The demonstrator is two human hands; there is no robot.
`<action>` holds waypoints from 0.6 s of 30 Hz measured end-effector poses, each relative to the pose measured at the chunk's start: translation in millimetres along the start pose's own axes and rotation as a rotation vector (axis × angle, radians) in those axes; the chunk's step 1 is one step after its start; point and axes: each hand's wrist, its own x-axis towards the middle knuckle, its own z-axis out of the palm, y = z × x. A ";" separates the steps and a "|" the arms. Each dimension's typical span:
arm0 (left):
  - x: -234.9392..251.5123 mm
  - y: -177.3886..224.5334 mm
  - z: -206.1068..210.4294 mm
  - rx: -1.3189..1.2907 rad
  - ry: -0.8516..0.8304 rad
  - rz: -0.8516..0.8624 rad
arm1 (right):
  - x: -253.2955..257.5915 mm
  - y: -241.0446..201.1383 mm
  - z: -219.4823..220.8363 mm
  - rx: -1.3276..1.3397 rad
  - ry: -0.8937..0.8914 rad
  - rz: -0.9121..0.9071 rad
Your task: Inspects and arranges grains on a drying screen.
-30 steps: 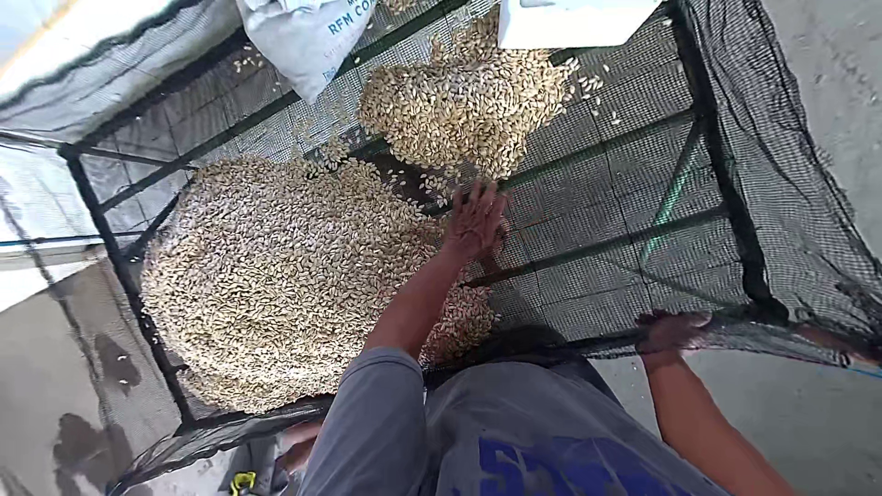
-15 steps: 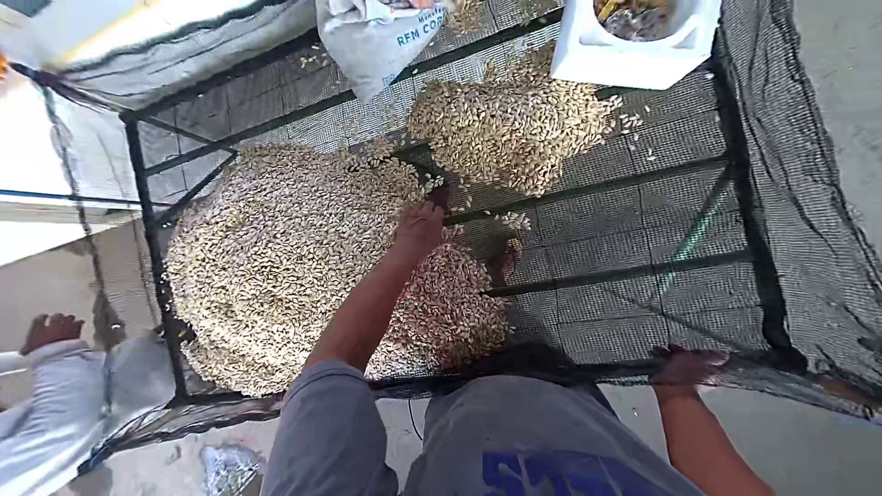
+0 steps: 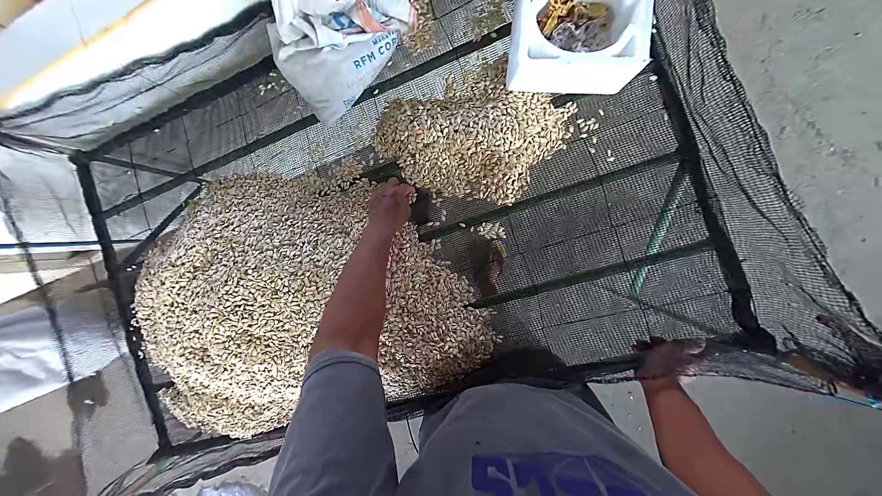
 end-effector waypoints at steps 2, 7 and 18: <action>4.7 1.7 -3.6 0.019 -0.055 -0.001 | -1.0 -0.8 -0.1 -0.009 0.008 0.005; 12.1 6.7 -12.5 0.039 -0.183 -0.035 | -3.7 -4.0 -1.0 0.016 -0.005 0.003; -30.1 7.4 -33.0 -0.474 -0.059 -0.135 | -3.9 -1.5 -1.8 -0.067 -0.012 -0.049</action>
